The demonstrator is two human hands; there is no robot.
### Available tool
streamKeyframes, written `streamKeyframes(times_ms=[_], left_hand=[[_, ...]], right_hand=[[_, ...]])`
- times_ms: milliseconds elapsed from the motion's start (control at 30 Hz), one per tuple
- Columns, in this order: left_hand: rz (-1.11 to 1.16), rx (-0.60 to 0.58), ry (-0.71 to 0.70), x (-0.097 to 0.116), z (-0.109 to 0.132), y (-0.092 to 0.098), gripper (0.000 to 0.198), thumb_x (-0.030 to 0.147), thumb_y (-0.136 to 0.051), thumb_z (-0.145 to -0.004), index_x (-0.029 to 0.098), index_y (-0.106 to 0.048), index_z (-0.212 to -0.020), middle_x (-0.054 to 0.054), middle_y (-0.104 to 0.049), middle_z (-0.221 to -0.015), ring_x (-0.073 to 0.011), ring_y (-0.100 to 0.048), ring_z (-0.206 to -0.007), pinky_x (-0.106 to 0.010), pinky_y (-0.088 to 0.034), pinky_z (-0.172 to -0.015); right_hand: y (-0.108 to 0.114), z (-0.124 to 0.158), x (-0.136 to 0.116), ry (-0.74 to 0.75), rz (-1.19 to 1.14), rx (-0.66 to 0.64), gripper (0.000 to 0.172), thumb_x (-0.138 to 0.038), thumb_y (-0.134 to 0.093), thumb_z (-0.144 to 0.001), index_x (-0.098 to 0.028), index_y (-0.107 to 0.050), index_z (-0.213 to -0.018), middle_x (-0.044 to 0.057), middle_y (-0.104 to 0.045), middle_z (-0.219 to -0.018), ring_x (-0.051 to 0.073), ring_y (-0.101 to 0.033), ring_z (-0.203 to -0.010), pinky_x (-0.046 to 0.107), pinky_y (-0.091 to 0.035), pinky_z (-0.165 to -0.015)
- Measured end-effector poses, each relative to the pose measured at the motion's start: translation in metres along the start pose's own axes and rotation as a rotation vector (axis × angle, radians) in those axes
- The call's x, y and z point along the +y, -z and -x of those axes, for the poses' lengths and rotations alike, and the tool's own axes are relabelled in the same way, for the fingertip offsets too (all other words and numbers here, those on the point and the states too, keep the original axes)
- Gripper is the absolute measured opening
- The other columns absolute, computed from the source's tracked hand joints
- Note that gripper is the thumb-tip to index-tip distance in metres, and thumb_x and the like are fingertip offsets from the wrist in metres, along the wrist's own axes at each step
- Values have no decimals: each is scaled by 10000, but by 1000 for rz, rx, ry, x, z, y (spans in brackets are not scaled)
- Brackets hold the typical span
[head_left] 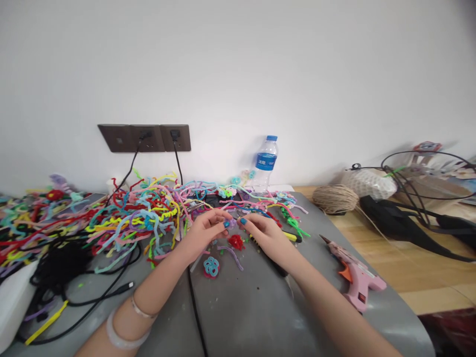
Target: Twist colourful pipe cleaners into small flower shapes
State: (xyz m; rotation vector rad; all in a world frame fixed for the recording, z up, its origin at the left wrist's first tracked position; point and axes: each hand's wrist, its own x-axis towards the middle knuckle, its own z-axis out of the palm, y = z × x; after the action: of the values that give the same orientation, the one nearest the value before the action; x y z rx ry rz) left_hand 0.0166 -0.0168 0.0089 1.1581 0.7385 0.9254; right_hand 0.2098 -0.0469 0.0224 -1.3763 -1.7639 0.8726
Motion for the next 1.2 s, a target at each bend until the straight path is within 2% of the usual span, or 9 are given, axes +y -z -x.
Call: streamKeyframes(times_ms=[33, 100, 233, 400, 600, 1000, 1100, 1200], left_hand=[[-25, -19, -19, 0, 0, 0, 260, 347, -749, -758, 173, -679, -937, -7, -617, -819, -119, -610, -706, -278, -546, -723], [-64, -23, -61, -1, 0, 0, 259, 348, -740, -771, 173, -664, -946, -8, -622, -824, -119, -609, -716, -257, -541, -703], [-75, 40, -87, -1, -2, 3, 290, 357, -759, -749, 168, -654, -942, -8, -635, -827, -122, -617, -719, -241, -543, -683], [-47, 72, 7, -2, -5, 7, 341, 387, -798, -696, 145, -689, -909, -29, -662, -803, -139, -630, -714, -279, -567, -706], [-109, 84, 48, -2, -6, 7, 370, 414, -831, -630, 138, -719, -850, -50, -683, -790, -169, -638, -717, -282, -570, -638], [-328, 95, 64, 6, -5, 6, 205, 334, -756, -705, 145, -739, -782, -10, -651, -624, -103, -525, -510, -188, -413, -469], [-329, 140, 48, 5, -5, 5, 197, 323, -763, -686, 143, -733, -759, 5, -629, -586, -91, -493, -479, -187, -392, -459], [-287, 221, 34, 2, -6, 7, 221, 344, -761, -688, 143, -729, -774, -1, -646, -590, -94, -502, -475, -189, -379, -453]], right_hand=[[-2, -4, -3, -35, -122, -80, 333, -468, -464, -898, -188, -607, -790, 11, -566, -682, 167, -506, -636, 287, -394, -609], [-5, -11, -6, -77, -320, -160, 335, -509, -546, -846, -186, -581, -761, -16, -537, -653, 132, -463, -589, 259, -367, -578], [-10, -19, -3, -96, -478, -172, 374, -543, -655, -766, -179, -572, -757, -33, -523, -666, 100, -431, -571, 234, -348, -560], [-8, -29, 1, -68, -437, -190, 407, -559, -692, -739, -166, -586, -724, -35, -514, -641, 94, -425, -564, 229, -338, -543], [-8, -33, 3, -41, -363, -218, 388, -546, -662, -776, -168, -595, -720, -18, -543, -644, 99, -439, -550, 230, -355, -511], [-9, -27, 6, -30, -302, -244, 292, -451, -601, -827, -173, -559, -745, -23, -517, -661, 115, -448, -574, 245, -361, -554], [-13, -27, 7, 5, -270, -176, 198, -373, -579, -830, -183, -557, -776, -17, -537, -684, 126, -472, -591, 250, -376, -562], [-18, -25, 6, 74, -183, 17, 58, -253, -556, -821, -195, -556, -820, -5, -563, -733, 135, -485, -611, 257, -381, -574]])
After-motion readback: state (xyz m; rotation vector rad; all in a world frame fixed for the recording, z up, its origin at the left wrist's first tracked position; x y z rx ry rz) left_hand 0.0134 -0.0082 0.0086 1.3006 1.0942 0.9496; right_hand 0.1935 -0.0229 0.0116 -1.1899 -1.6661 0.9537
